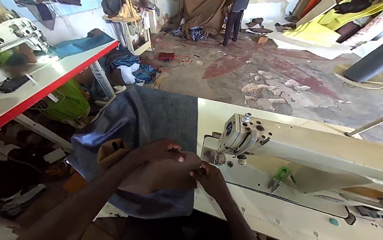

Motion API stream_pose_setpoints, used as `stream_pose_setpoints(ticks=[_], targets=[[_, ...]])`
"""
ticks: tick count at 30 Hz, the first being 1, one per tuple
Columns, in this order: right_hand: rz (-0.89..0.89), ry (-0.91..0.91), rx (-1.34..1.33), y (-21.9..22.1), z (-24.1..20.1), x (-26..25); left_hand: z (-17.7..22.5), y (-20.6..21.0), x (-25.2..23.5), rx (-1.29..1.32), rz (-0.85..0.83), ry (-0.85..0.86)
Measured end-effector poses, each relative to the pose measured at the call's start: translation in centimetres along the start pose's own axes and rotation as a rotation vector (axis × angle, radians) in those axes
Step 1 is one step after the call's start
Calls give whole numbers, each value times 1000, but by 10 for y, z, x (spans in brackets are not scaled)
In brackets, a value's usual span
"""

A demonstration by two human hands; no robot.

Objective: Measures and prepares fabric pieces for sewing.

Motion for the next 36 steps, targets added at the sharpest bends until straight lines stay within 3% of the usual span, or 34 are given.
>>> stream_pose_setpoints(ticks=[5, 12, 36], targets=[[-175, 34, -244, 4, -6, 8, 19, -9, 6, 0, -15, 54], [-239, 103, -97, 9, 2, 13, -11, -1, 0, -291, 17, -40], [-231, 147, 193, 9, -9, 25, -19, -2, -6, -356, 60, -43]])
Point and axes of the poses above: each hand's wrist, its own x-axis away from the middle knuckle, its own y-axis out of the palm, z = x × y, the point moved 3 cm from there along -x, towards the middle knuckle, and after that the axes turned 3 degrees about -y, right-handed, at the moved point
